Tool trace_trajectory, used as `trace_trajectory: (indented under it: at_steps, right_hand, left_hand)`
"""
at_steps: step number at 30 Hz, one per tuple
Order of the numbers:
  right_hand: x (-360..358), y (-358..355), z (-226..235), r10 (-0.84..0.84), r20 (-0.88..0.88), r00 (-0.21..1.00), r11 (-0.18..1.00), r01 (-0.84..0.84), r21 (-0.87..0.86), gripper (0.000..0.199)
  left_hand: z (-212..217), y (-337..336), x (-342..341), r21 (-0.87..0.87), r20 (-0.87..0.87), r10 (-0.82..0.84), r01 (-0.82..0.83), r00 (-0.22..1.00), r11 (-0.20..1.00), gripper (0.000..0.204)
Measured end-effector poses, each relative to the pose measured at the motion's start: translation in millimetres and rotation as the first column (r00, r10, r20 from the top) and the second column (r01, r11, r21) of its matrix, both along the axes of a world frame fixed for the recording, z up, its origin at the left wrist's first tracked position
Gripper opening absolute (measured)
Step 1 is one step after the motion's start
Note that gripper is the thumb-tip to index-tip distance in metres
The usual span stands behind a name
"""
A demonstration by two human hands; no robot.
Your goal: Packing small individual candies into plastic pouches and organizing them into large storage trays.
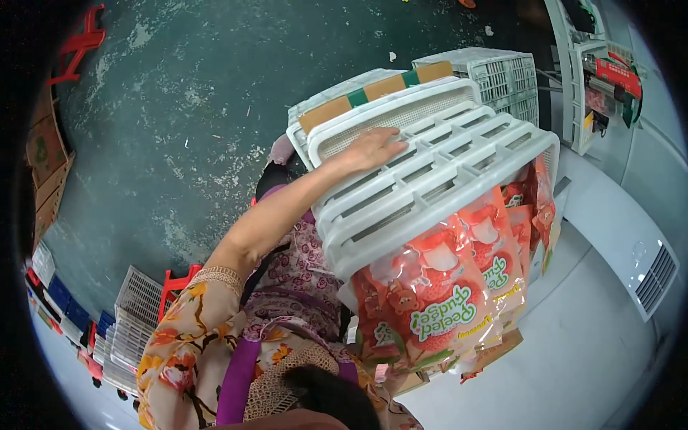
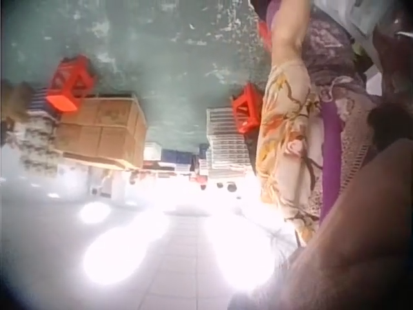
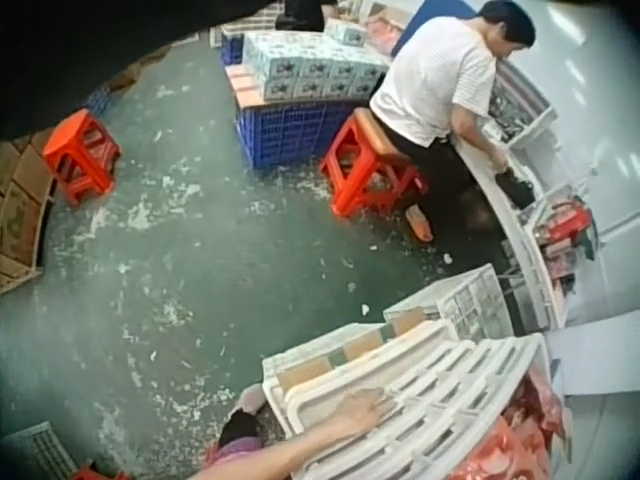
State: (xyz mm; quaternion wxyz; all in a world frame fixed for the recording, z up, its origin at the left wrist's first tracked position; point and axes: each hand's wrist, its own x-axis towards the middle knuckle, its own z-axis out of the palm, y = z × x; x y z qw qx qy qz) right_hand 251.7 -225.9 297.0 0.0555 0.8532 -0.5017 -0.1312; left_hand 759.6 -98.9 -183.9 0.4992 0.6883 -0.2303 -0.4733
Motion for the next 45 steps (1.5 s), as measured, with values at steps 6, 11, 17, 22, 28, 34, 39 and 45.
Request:
trace_trajectory:
  at_steps: [6,11,17,22,28,34,39,45]
  right_hand:
    - [-44.8,8.8,-27.9,-0.058,-0.030,0.998,0.994,0.060,0.092,0.041]
    - [-127.3,22.9,-73.1,-0.121,0.005,0.993,0.973,0.117,0.199,0.040]
    - [-251.8,132.8,-116.7,-0.333,0.046,0.942,0.900,0.303,0.314,0.038]
    - [-310.5,235.2,-148.4,-0.530,0.062,0.846,0.803,0.477,0.358,0.038]
    - [-300.1,339.7,-175.6,-0.711,0.027,0.702,0.648,0.640,0.413,0.036]
    - [-253.1,386.0,-170.1,-0.787,-0.040,0.616,0.529,0.707,0.470,0.035]
    - [-203.9,394.6,-154.5,-0.806,-0.111,0.581,0.453,0.728,0.514,0.035]
    - [-158.7,361.7,-148.4,-0.780,-0.130,0.613,0.447,0.689,0.570,0.034]
  left_hand:
    - [5.0,-20.7,9.6,0.111,-0.171,-0.175,0.196,0.970,0.974,0.098]
    - [-17.0,-43.1,2.2,0.103,-0.040,-0.180,0.183,0.983,0.978,0.096]
    - [-24.9,-70.3,-29.1,-0.107,-0.289,-0.284,0.264,0.914,0.959,0.075]
    - [-1.3,-150.4,-100.6,-0.132,-0.210,-0.461,0.442,0.862,0.887,0.074]
    - [-11.4,-221.9,-168.3,-0.161,-0.171,-0.626,0.605,0.761,0.780,0.071]
    - [-18.8,-255.5,-194.2,-0.184,-0.170,-0.686,0.661,0.708,0.728,0.069]
    - [-26.4,-268.6,-191.2,-0.201,-0.188,-0.694,0.664,0.695,0.720,0.068]
    - [0.1,-295.4,-154.1,-0.235,-0.150,-0.649,0.611,0.746,0.756,0.066]
